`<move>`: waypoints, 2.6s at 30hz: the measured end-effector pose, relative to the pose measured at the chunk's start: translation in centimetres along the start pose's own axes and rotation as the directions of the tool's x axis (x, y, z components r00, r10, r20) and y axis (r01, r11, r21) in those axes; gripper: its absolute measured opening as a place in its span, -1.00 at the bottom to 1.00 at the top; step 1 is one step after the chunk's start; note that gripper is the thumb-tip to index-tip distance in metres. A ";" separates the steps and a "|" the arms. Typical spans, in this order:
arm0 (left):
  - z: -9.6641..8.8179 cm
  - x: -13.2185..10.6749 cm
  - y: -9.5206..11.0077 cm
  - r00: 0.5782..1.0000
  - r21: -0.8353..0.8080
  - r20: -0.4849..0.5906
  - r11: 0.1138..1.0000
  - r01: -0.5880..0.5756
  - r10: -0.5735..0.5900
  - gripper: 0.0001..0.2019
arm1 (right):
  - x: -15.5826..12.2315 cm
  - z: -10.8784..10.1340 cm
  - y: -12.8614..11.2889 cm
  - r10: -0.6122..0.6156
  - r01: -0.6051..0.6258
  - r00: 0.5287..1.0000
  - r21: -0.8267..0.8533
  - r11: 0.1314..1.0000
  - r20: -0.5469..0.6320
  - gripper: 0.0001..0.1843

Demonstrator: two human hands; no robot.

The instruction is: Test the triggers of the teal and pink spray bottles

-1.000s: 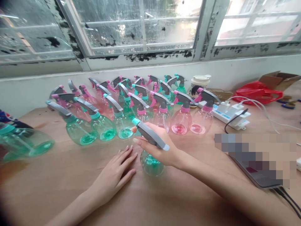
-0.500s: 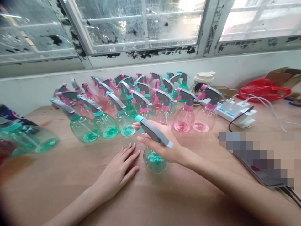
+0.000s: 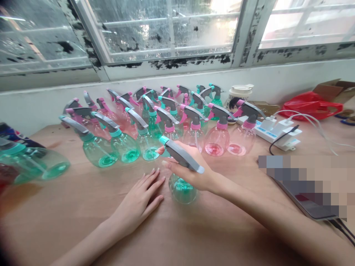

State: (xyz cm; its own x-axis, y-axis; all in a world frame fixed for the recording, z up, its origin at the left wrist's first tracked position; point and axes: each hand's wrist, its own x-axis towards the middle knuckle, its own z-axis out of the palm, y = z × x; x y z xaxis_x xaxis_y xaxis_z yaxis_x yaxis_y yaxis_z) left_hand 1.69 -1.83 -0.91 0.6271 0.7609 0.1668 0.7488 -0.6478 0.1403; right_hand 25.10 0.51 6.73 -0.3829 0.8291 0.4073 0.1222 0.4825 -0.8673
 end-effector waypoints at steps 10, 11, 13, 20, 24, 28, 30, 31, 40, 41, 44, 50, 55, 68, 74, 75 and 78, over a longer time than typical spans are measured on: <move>-0.1 0.1 0.2 1.000 0.036 0.026 0.999 0.006 -0.007 -0.53 | 0.0 0.0 -0.1 -0.056 0.056 0.998 -0.023 0.998 -0.027 -0.89; -0.1 0.1 0.2 1.000 0.035 0.021 0.999 0.004 -0.005 -0.53 | 0.0 0.0 -0.2 -0.066 0.064 0.997 -0.033 0.997 -0.035 -0.90; -0.1 0.1 0.2 1.000 0.023 0.012 1.000 0.006 -0.006 -0.53 | 0.0 0.0 -0.5 -0.070 0.068 0.997 -0.056 0.996 -0.034 -0.86; 0.0 0.0 0.0 1.000 0.028 0.015 1.000 0.007 -0.007 -0.54 | -0.4 0.0 -0.8 -0.050 0.049 0.997 0.006 0.999 0.063 -0.87; 0.1 0.0 -0.1 1.000 0.012 0.000 1.000 0.003 -0.003 -0.54 | -0.5 0.1 -0.5 -0.043 0.039 0.996 0.054 0.998 0.076 -0.75; 0.1 0.0 0.0 1.000 0.008 -0.001 1.000 0.003 -0.003 -0.54 | -0.6 0.1 -0.4 -0.066 0.058 0.996 0.121 0.991 0.067 -0.72; 0.1 0.0 0.0 1.000 0.014 0.013 1.000 0.005 -0.005 -0.53 | -0.6 0.1 -0.7 -0.064 0.056 0.996 0.111 0.992 0.067 -0.73; 0.1 0.0 0.0 1.000 0.014 0.018 1.000 0.006 -0.006 -0.53 | -0.6 0.0 -0.8 -0.058 0.051 0.996 0.099 0.994 0.069 -0.74; 0.3 0.1 -0.2 1.000 0.014 0.016 1.000 0.001 -0.001 -0.53 | -0.6 0.1 -1.3 -0.013 0.005 0.997 0.118 0.993 0.070 -0.74; 0.2 0.1 -0.1 1.000 0.021 0.023 1.000 0.002 -0.003 -0.53 | -0.6 0.1 -1.2 -0.009 0.001 0.998 0.115 0.993 0.069 -0.74; 0.1 0.1 0.0 0.999 0.038 0.032 0.999 0.008 -0.009 -0.53 | -0.6 0.1 -1.3 0.004 -0.010 0.998 0.098 0.995 0.061 -0.76; 0.1 0.1 0.0 1.000 0.008 0.014 1.000 0.010 -0.010 -0.53 | -0.6 0.1 -1.4 0.007 -0.012 0.998 0.092 0.996 0.062 -0.78; 0.0 0.1 0.1 1.000 0.021 0.027 1.000 0.008 -0.009 -0.53 | -0.6 0.2 -1.1 -0.005 0.000 0.999 0.102 0.995 0.049 -0.78; -0.1 0.2 0.1 0.999 0.032 0.035 0.999 0.003 -0.005 -0.54 | -0.4 0.3 -1.2 -0.066 0.066 0.998 -0.018 0.998 0.017 -0.91; -0.3 0.2 0.2 0.999 0.055 0.045 0.998 -0.004 0.002 -0.54 | -0.4 0.3 -0.9 -0.044 0.044 0.999 -0.062 0.997 -0.003 -0.81; -0.3 0.2 0.3 0.999 0.056 0.042 0.998 -0.006 0.003 -0.54 | -0.5 0.3 -0.8 -0.033 0.033 0.999 -0.039 0.999 -0.004 -0.84; -0.4 0.2 0.3 0.999 0.060 0.034 0.998 -0.016 0.014 -0.55 | -0.7 0.5 -0.5 -0.002 0.003 1.000 0.069 0.998 -0.011 -0.86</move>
State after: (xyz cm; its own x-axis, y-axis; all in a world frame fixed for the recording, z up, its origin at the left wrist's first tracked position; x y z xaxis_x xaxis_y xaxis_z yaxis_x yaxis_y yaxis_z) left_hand 1.95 -1.84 -0.48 0.6442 0.7528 0.1352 0.7503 -0.6564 0.0792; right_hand 24.87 -0.48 6.78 -0.3728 0.8312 0.4124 0.0575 0.4643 -0.8838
